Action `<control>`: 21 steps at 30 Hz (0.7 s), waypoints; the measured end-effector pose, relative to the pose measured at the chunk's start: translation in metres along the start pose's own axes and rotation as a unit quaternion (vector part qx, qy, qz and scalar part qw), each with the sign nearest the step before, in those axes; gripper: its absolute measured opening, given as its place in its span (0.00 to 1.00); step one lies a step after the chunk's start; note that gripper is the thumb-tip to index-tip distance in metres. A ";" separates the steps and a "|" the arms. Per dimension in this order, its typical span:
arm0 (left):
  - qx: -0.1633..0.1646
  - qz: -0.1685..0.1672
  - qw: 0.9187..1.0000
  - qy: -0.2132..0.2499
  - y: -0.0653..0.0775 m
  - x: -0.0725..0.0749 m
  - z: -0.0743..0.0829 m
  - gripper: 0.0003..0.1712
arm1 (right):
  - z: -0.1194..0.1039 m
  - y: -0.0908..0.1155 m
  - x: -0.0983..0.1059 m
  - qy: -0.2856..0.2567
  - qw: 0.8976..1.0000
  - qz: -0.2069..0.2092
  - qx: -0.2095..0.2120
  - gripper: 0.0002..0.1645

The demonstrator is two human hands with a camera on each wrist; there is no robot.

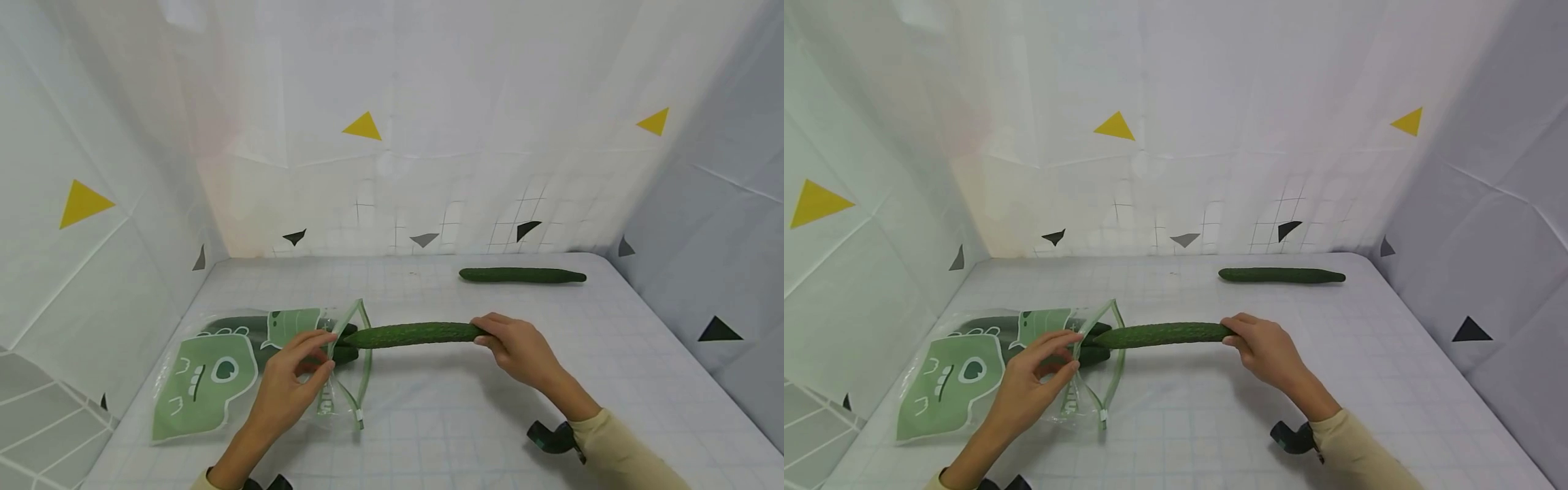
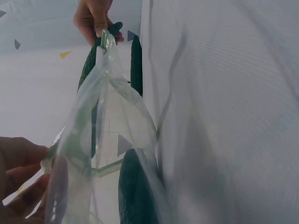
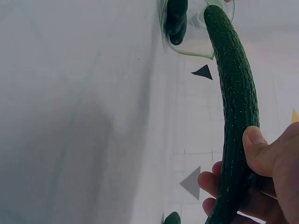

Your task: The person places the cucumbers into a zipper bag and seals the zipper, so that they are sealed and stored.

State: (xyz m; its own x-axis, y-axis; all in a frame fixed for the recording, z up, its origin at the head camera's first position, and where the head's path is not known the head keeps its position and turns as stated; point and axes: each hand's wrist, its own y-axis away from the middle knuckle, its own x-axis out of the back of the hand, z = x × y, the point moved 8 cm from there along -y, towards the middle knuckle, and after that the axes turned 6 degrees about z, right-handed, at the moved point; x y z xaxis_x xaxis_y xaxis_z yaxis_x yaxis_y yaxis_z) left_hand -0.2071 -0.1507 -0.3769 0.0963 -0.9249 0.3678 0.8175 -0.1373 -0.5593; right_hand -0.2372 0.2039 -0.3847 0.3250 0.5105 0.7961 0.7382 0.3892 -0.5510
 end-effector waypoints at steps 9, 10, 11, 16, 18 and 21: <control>0.004 -0.004 1.000 0.012 0.000 -0.001 0.000 0.27 | -0.015 -0.001 -0.012 -0.020 1.000 0.004 0.014 0.18; 0.005 -0.005 1.000 0.013 0.000 -0.001 0.000 0.27 | -0.017 -0.001 -0.013 -0.023 1.000 0.005 0.017 0.18; 0.007 -0.006 1.000 0.013 0.000 -0.002 0.000 0.27 | -0.019 0.000 -0.014 -0.026 0.999 0.005 0.019 0.18; 0.020 -0.007 1.000 0.014 0.001 -0.003 -0.002 0.27 | -0.027 0.001 -0.020 -0.035 0.999 -0.001 0.025 0.18; 0.025 -0.006 1.000 0.016 0.002 -0.003 -0.002 0.27 | -0.030 0.001 -0.023 -0.037 0.999 -0.004 0.026 0.18; 0.033 -0.006 0.999 0.020 0.003 -0.003 -0.002 0.26 | -0.034 0.001 -0.026 -0.042 0.999 -0.005 0.028 0.18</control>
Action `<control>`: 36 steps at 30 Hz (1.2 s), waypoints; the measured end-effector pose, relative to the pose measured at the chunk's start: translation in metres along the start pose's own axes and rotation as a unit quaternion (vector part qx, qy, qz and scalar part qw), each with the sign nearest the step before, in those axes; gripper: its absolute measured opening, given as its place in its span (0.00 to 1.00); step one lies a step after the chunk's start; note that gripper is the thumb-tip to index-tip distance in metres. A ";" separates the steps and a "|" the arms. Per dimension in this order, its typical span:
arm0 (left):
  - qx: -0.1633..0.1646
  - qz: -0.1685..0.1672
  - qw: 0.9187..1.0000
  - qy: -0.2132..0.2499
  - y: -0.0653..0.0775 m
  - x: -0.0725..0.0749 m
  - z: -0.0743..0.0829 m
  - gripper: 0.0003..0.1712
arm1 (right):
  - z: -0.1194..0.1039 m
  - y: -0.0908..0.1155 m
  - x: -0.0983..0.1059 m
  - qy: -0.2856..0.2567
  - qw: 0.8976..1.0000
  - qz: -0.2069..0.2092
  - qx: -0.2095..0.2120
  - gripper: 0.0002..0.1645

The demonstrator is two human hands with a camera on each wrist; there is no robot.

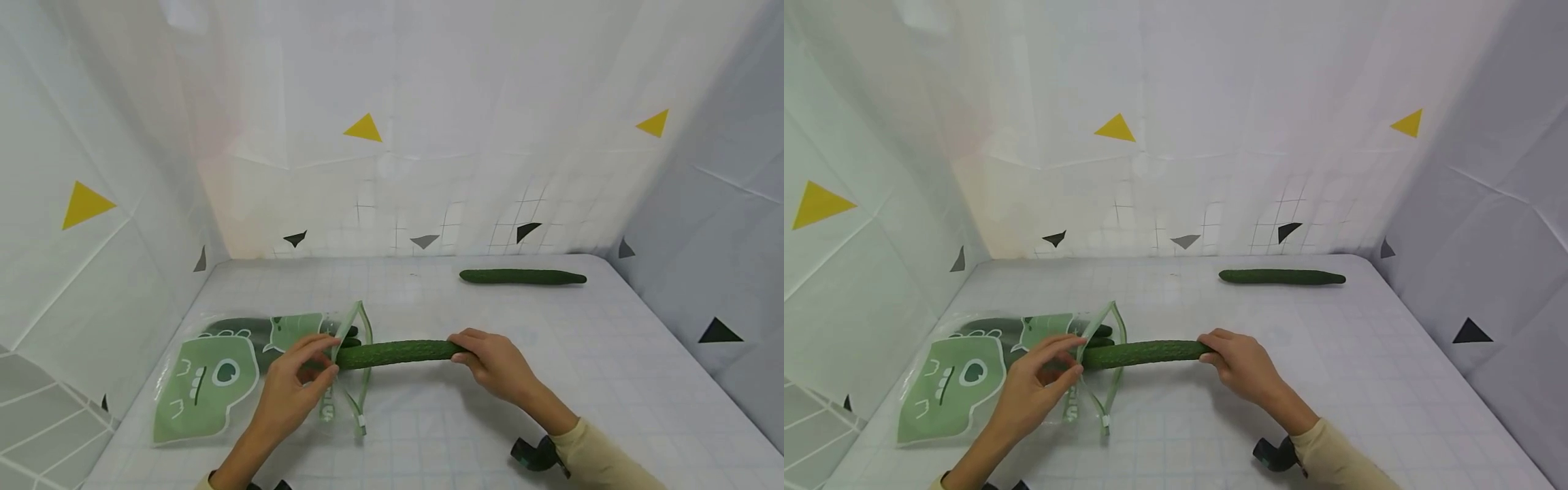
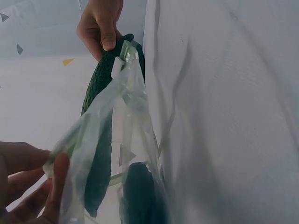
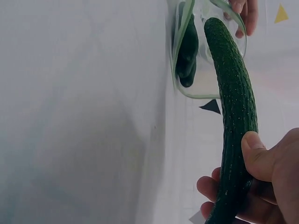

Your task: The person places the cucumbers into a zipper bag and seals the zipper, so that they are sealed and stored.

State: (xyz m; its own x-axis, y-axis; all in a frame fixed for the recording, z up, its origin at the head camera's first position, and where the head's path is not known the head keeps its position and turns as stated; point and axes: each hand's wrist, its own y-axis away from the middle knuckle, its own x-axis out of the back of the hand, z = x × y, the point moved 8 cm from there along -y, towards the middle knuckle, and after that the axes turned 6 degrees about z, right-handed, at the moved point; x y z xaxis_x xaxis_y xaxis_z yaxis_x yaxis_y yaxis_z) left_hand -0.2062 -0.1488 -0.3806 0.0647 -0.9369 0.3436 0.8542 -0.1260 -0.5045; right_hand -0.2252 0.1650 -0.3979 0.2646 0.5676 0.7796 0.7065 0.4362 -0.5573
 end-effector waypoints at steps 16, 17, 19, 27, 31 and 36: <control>0.031 -0.009 0.999 0.025 0.003 -0.002 -0.001 0.25 | -0.029 -0.008 -0.024 -0.036 0.999 -0.024 0.029 0.16; 0.031 -0.009 0.999 0.023 0.003 -0.002 -0.001 0.25 | -0.030 -0.009 -0.025 -0.036 0.999 -0.025 0.028 0.16; 0.031 -0.011 0.999 0.019 0.002 -0.002 -0.001 0.25 | -0.033 -0.011 -0.027 -0.037 0.999 -0.029 0.025 0.16; 0.029 -0.016 0.999 0.027 0.001 -0.003 -0.001 0.25 | -0.046 -0.015 -0.044 -0.019 0.998 -0.051 0.030 0.13; 0.033 -0.018 0.999 0.029 0.002 -0.004 -0.002 0.26 | -0.052 -0.016 -0.051 -0.013 0.997 -0.065 0.030 0.12; 0.036 -0.018 0.999 0.029 0.001 -0.003 -0.002 0.24 | -0.055 -0.018 -0.056 -0.007 0.996 -0.085 0.021 0.14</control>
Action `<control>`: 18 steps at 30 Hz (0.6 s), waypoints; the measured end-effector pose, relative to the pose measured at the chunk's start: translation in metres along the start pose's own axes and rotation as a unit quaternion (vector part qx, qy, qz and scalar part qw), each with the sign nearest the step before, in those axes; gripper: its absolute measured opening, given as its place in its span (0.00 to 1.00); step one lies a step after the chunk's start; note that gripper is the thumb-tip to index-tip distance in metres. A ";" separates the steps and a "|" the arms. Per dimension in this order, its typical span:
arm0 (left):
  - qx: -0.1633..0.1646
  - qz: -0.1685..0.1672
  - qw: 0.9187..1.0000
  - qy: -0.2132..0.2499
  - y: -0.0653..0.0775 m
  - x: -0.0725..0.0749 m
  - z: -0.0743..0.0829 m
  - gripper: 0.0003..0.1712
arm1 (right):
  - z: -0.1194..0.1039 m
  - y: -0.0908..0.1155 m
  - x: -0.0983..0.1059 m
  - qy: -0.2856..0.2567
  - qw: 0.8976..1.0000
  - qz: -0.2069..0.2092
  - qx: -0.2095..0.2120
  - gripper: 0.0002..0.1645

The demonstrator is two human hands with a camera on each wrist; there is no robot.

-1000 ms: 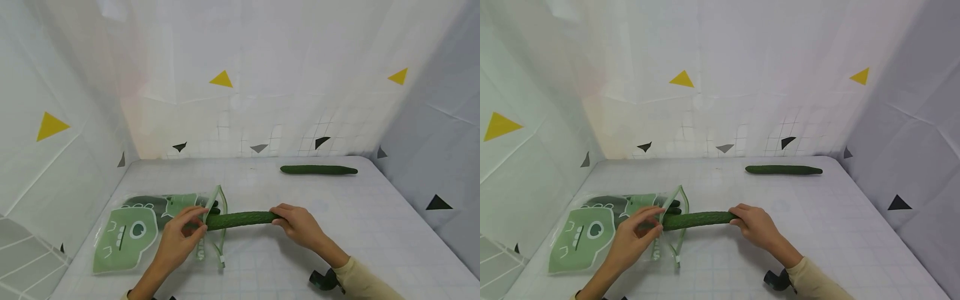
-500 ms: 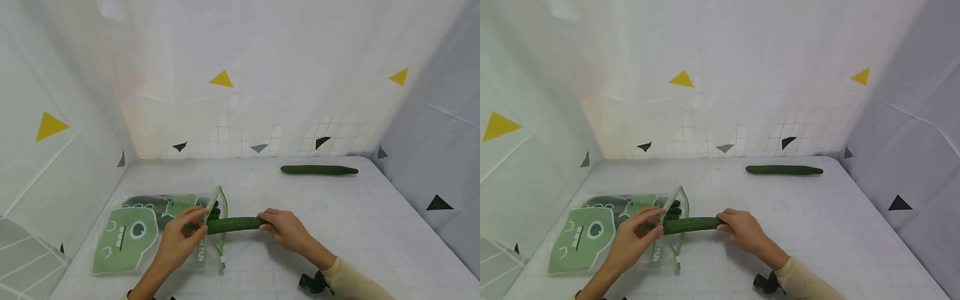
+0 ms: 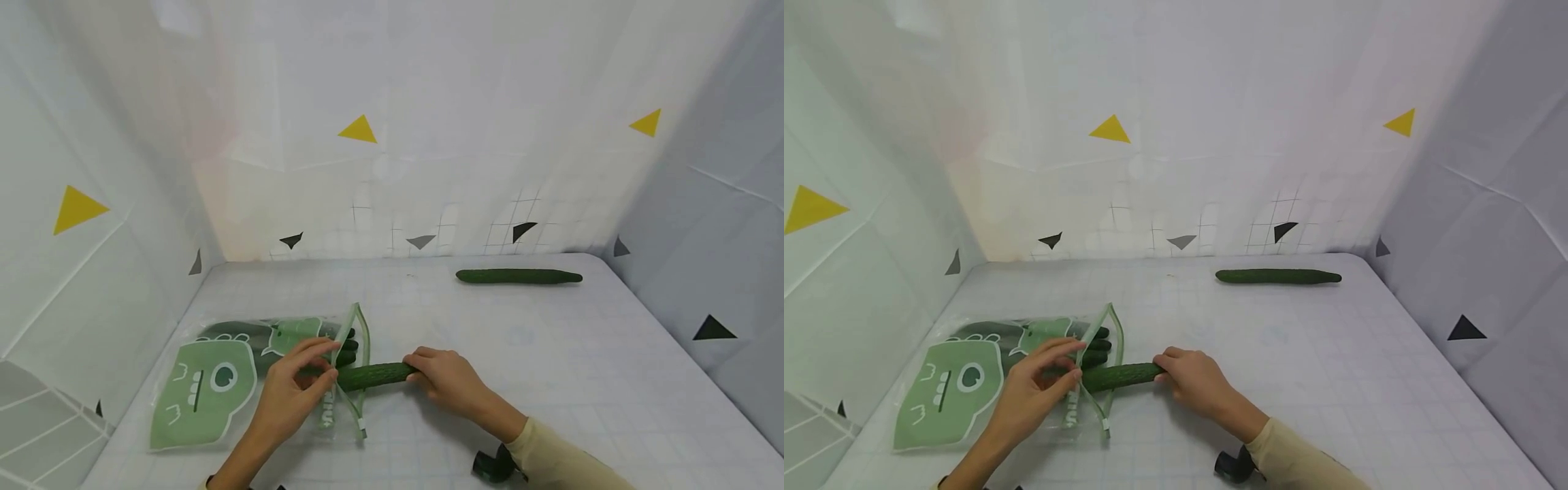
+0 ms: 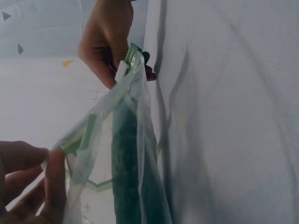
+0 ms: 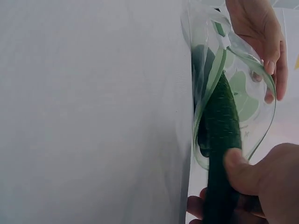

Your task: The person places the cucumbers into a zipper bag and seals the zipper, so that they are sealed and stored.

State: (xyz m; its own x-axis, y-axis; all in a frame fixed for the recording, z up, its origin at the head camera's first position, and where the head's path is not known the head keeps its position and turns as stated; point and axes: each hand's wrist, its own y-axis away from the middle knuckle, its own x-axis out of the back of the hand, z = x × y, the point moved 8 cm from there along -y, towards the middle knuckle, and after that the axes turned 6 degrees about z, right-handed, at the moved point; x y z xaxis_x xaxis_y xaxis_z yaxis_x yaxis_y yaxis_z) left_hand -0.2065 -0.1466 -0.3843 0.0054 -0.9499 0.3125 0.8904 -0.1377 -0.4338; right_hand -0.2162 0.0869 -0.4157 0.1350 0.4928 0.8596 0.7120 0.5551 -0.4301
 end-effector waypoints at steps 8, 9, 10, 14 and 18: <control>0.003 0.003 1.000 0.004 0.000 0.001 0.000 0.22 | 0.011 0.003 -0.003 -0.018 0.997 -0.069 -0.039 0.18; 0.004 0.003 1.000 0.005 0.000 0.001 0.000 0.22 | 0.012 0.004 -0.003 -0.019 0.996 -0.075 -0.036 0.17; 0.005 0.003 1.000 0.007 0.000 0.001 0.000 0.22 | 0.014 0.005 -0.002 -0.020 0.996 -0.079 -0.033 0.17; 0.007 0.002 1.000 0.012 0.000 0.001 0.000 0.22 | 0.020 0.008 0.000 -0.029 0.993 -0.110 -0.020 0.15; 0.005 0.003 1.000 0.014 0.000 0.001 -0.001 0.23 | 0.026 0.011 -0.003 -0.075 0.984 -0.160 -0.024 0.13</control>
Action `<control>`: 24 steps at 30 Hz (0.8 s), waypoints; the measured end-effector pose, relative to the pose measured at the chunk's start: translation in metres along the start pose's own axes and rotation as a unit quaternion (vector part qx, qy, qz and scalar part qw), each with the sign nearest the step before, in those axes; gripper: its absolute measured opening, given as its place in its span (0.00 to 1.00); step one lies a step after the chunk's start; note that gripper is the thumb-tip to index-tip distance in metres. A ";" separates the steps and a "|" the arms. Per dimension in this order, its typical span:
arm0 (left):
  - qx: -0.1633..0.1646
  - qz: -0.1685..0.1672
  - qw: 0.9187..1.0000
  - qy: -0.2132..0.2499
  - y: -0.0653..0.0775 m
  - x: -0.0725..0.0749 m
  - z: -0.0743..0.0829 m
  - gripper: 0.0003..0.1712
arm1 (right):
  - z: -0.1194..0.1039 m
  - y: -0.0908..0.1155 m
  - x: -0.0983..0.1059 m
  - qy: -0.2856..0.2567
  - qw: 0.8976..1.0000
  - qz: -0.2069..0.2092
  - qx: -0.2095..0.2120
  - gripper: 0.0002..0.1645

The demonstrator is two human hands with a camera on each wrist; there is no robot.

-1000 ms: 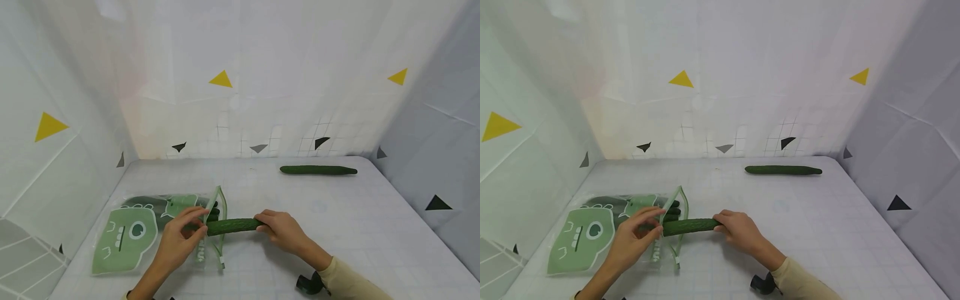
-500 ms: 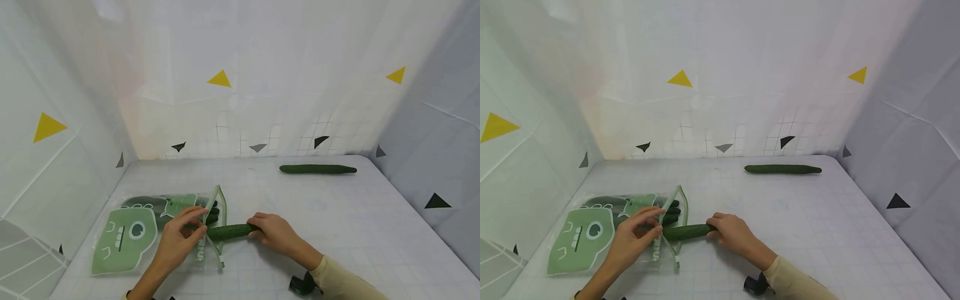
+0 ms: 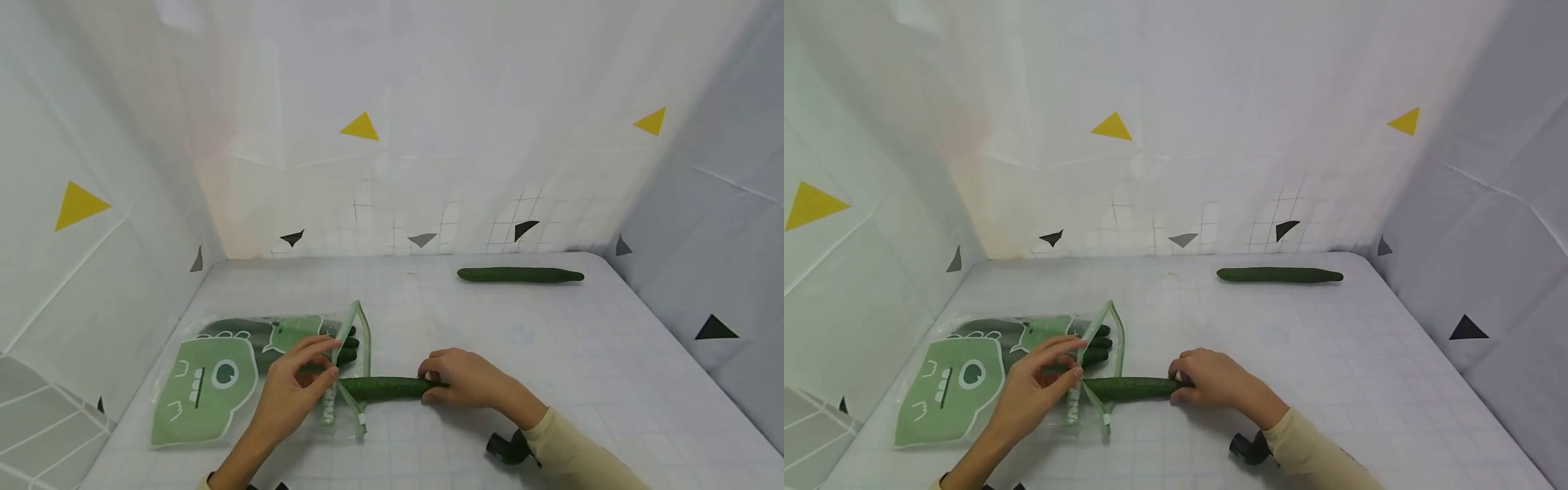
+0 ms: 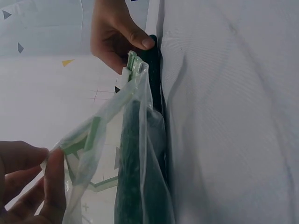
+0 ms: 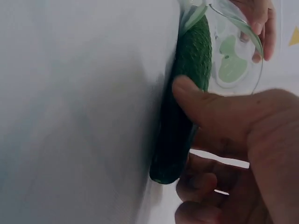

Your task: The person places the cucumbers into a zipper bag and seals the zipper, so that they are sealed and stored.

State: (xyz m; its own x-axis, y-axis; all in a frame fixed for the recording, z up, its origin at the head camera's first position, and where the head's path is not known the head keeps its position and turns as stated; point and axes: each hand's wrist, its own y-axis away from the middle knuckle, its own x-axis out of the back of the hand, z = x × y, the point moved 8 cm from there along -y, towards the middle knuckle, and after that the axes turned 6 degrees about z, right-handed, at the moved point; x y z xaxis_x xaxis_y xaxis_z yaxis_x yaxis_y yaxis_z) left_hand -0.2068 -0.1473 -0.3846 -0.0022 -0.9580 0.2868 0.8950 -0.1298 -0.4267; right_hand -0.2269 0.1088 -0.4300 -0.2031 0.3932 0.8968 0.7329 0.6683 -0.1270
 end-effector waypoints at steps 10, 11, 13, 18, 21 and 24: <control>-0.006 0.002 1.000 -0.004 0.000 0.000 0.000 0.23 | -0.009 0.001 0.006 -0.052 0.994 0.055 0.078 0.05; -0.007 0.002 1.000 -0.004 0.000 0.000 0.000 0.23 | -0.010 0.001 0.008 -0.052 0.992 0.072 0.087 0.05; -0.009 0.003 1.000 -0.004 -0.001 0.000 0.000 0.23 | -0.012 0.000 0.011 -0.054 0.988 0.101 0.103 0.06; -0.007 0.004 1.000 -0.002 -0.001 0.000 0.000 0.24 | -0.018 -0.004 0.013 -0.065 0.979 0.145 0.126 0.06; -0.007 0.003 1.000 -0.001 -0.001 0.000 0.000 0.24 | -0.021 -0.008 0.012 -0.073 0.978 0.154 0.122 0.06; -0.008 0.002 1.000 -0.004 -0.001 0.000 0.000 0.24 | -0.024 -0.012 0.012 -0.079 0.978 0.159 0.111 0.06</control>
State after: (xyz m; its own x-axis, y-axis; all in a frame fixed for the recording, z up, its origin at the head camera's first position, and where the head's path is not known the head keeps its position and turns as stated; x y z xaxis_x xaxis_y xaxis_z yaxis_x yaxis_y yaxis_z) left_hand -0.2075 -0.1476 -0.3845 0.0053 -0.9568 0.2908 0.8875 -0.1295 -0.4422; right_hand -0.2223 0.0901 -0.4078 -0.0982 0.6842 0.7226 0.6199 0.6101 -0.4935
